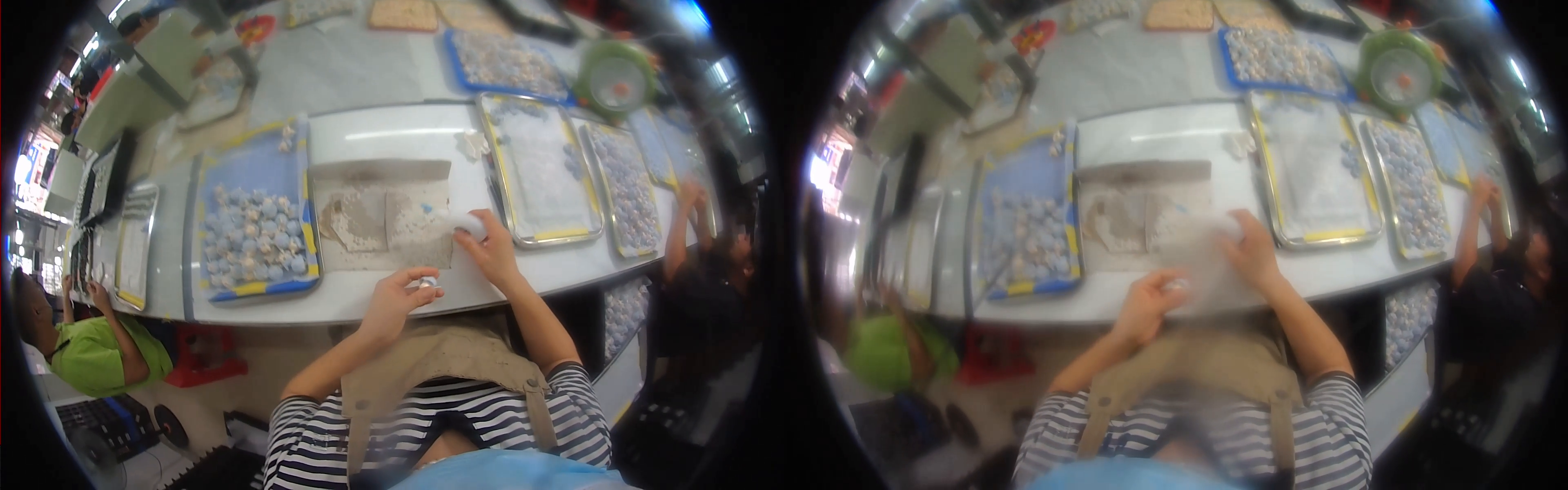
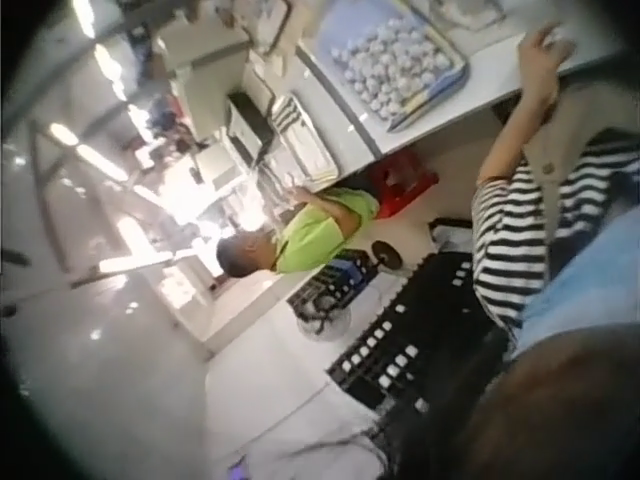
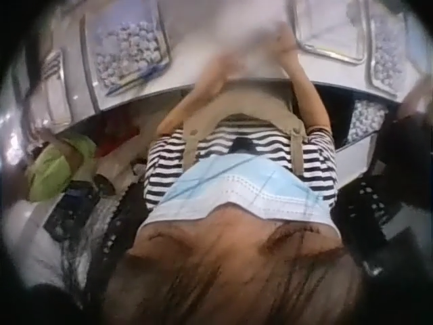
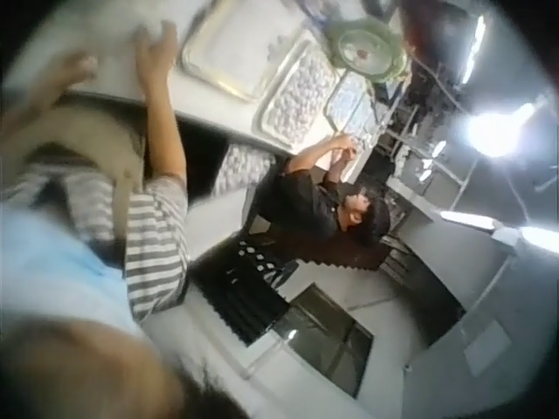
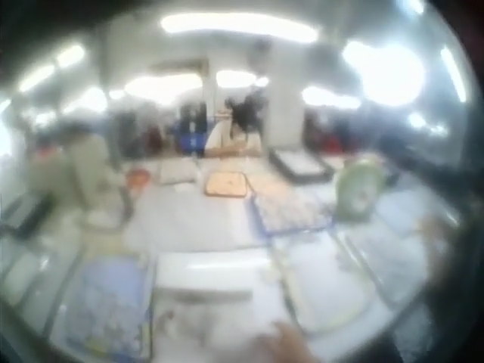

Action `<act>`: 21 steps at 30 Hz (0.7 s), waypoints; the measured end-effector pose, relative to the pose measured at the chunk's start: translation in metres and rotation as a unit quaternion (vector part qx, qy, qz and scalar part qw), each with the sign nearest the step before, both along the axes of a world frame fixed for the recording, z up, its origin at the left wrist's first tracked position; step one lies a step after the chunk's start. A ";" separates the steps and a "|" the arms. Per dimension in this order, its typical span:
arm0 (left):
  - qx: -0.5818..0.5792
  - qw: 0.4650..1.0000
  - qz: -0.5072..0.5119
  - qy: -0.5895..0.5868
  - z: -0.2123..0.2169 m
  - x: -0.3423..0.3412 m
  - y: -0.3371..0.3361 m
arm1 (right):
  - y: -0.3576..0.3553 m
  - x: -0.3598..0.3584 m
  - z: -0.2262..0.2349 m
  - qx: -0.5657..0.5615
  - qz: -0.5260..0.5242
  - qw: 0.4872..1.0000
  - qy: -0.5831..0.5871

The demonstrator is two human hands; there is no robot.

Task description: The person applies adhesive to small craft figurines using a squeeze bottle, presses the parts together by hand, and places the items onto a tray.

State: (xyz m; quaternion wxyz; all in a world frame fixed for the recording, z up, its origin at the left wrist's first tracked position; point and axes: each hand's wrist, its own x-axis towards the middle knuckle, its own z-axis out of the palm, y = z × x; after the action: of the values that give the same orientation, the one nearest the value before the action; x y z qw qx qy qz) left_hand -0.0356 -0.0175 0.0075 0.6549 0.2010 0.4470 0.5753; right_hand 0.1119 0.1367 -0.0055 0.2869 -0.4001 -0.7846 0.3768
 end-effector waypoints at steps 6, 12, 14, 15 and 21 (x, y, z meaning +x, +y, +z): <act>0.017 0.999 0.048 0.006 -0.008 0.000 -0.003 | -0.034 0.020 0.023 -0.176 -0.037 0.971 0.157; 0.033 0.995 0.082 0.048 -0.010 0.003 -0.004 | -0.050 0.035 0.042 -0.071 0.001 0.991 0.115; 0.041 0.992 0.108 0.048 -0.010 0.004 -0.005 | -0.052 0.035 0.048 0.004 0.024 0.997 0.076; 0.029 0.992 0.092 0.086 -0.009 0.002 -0.007 | -0.054 0.034 0.051 0.045 0.032 0.996 0.074; 0.022 0.989 0.088 0.120 -0.009 -0.003 -0.013 | -0.061 0.024 0.060 0.126 0.053 0.990 0.028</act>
State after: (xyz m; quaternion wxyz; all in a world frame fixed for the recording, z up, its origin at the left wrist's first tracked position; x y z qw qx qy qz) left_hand -0.0389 -0.0302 -0.0012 0.5387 0.2427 0.5254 0.6122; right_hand 0.1364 0.0755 0.0549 0.3365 -0.3084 -0.8376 0.3002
